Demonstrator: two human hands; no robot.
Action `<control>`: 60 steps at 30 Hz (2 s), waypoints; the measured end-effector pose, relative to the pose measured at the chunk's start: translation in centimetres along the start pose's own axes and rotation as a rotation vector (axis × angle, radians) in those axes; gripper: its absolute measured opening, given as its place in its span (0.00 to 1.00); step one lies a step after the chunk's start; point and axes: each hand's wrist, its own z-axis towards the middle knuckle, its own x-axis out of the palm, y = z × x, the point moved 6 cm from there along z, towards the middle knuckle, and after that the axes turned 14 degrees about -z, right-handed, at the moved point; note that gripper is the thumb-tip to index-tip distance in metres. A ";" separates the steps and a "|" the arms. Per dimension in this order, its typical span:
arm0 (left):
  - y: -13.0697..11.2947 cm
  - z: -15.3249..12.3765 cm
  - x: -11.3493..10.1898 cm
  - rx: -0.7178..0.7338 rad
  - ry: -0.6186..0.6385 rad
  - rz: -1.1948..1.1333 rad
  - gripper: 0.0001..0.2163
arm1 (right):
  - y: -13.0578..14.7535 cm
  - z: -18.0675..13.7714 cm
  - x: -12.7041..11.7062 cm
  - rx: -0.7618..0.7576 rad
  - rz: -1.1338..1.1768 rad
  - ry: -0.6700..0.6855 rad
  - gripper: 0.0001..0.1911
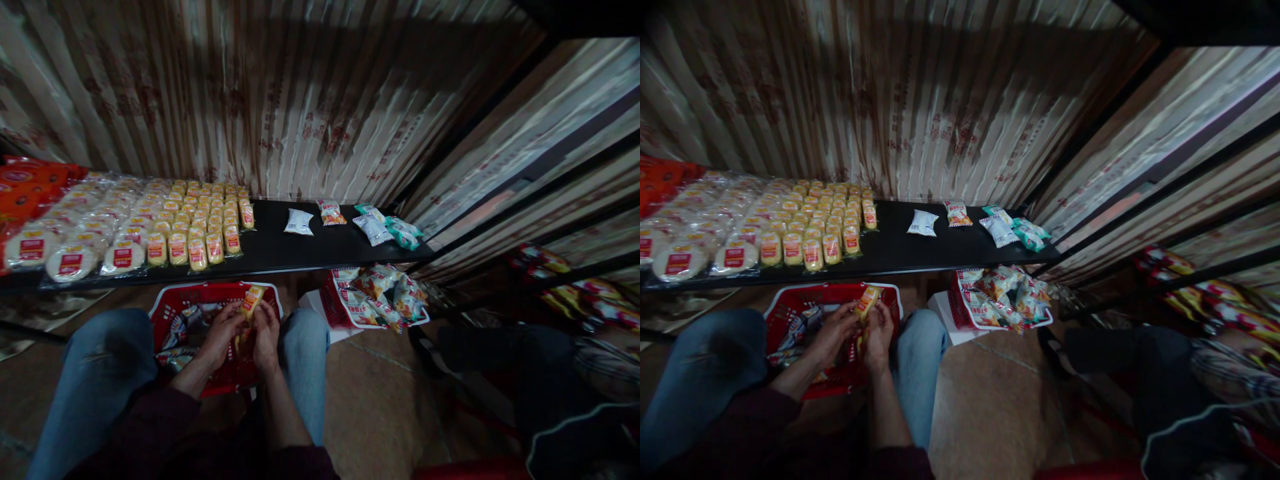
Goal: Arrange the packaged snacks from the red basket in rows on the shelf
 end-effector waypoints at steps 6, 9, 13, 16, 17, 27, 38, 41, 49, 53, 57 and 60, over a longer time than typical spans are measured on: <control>0.5 0.0 0.2 0.021 0.024 0.012 0.20 | -0.1 -0.1 0.1 -0.004 -0.019 -0.015 0.18; 0.7 0.4 0.0 0.026 -0.008 0.017 0.20 | 0.1 -0.2 0.2 -0.027 -0.049 -0.025 0.17; 0.8 0.9 -0.1 0.013 -0.058 0.002 0.18 | 0.5 -0.3 0.1 -0.052 -0.082 -0.026 0.16; 0.9 1.0 0.3 -0.006 -0.034 0.002 0.17 | 0.8 -0.3 0.0 -0.064 -0.117 -0.006 0.15; 0.9 1.0 0.4 -0.007 -0.019 -0.001 0.17 | 0.9 -0.3 0.0 -0.071 -0.121 0.000 0.14; 0.0 0.3 -0.2 0.000 -0.104 -0.040 0.15 | 1.1 -0.6 0.8 -0.133 -0.119 0.056 0.18; 0.8 0.6 1.2 -0.128 -0.041 -0.249 0.06 | 2.1 -1.0 0.2 -0.094 -0.134 0.000 0.16; 0.8 0.5 1.6 -0.194 -0.046 -0.335 0.09 | 2.6 -1.3 0.2 -0.085 -0.104 -0.010 0.16; 1.1 0.6 2.2 -0.290 -0.007 -0.520 0.12 | 3.5 -1.6 0.3 -0.144 -0.176 0.005 0.16; 0.9 0.6 2.2 -0.280 -0.005 -0.480 0.09 | 3.5 -1.6 0.4 -0.136 -0.161 0.039 0.16; 1.2 0.9 2.0 -0.244 0.003 -0.387 0.06 | 3.3 -1.3 0.1 -0.161 -0.201 0.016 0.18; 1.4 1.2 2.0 -0.190 0.045 -0.332 0.10 | 3.4 -1.1 -0.4 -0.217 -0.240 -0.017 0.20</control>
